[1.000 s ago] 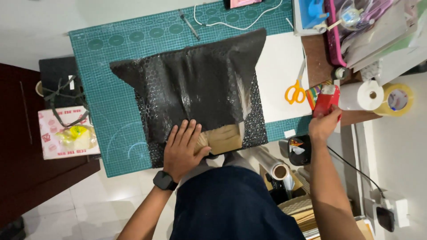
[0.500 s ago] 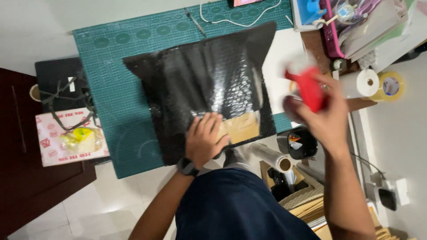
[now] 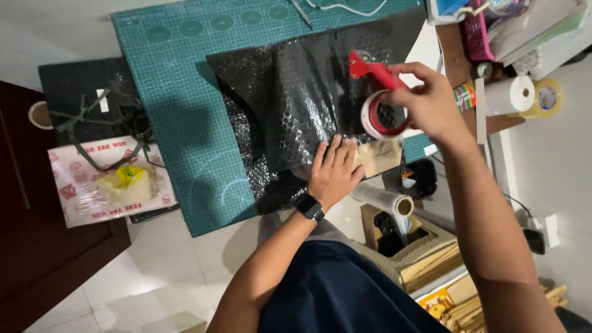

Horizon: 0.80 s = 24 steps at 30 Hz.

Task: The person wraps a small rectangular item in black bubble wrap on a green cutting mat. They use a tape dispenser to apply clear tape, fold the bubble wrap around the item, and trim excess material with scissors. The process is repeated to fully enclose the item in a sealed bubble wrap pouch.

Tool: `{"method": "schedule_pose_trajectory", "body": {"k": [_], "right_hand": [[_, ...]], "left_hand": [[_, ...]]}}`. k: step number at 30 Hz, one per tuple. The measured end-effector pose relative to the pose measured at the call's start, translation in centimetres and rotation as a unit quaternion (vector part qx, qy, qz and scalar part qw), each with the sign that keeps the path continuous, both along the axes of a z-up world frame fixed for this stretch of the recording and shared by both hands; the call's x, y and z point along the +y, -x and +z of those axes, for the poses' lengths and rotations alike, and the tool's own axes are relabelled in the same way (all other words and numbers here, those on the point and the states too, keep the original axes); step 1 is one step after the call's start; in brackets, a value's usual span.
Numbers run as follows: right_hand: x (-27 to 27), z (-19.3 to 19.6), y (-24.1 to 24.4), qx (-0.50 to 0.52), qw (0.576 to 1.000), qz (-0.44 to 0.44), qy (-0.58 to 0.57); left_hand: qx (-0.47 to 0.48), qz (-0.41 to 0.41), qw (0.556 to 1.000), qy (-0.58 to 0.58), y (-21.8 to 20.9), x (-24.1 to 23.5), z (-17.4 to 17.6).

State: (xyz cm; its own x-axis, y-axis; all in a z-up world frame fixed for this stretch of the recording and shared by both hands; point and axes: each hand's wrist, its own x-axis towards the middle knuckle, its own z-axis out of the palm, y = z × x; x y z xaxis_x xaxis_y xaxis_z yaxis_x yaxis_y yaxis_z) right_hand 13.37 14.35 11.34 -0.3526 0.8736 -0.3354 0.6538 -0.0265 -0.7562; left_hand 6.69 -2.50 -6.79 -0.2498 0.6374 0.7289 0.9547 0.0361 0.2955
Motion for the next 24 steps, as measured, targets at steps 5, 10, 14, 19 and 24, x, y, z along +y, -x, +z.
{"method": "schedule_pose_trajectory", "body": {"k": [5, 10, 14, 19, 24], "right_hand": [[-2.6, -2.0, 2.7, -0.32, 0.931, 0.113, -0.131], [-2.4, -3.9, 3.1, -0.33, 0.919, 0.135, -0.168], [-4.0, -1.8, 2.0, -0.319, 0.929, 0.131, -0.132], [-8.1, -1.8, -2.4, -0.299, 0.938, 0.131, -0.121], [-13.8, -0.6, -7.9, -0.321, 0.936, 0.11, -0.094]], "left_hand": [[-0.015, 0.02, 0.998, -0.05, 0.0, 0.3, 0.2], [-0.042, 0.019, 0.996, -0.072, -0.4, 0.2, 0.0], [-0.055, 0.013, 0.995, -0.078, -0.2, 0.3, 0.6], [-0.025, 0.026, 0.997, -0.064, 0.0, -0.1, 1.9], [-0.043, -0.026, 0.997, -0.051, 0.1, -0.3, 0.7]]}}
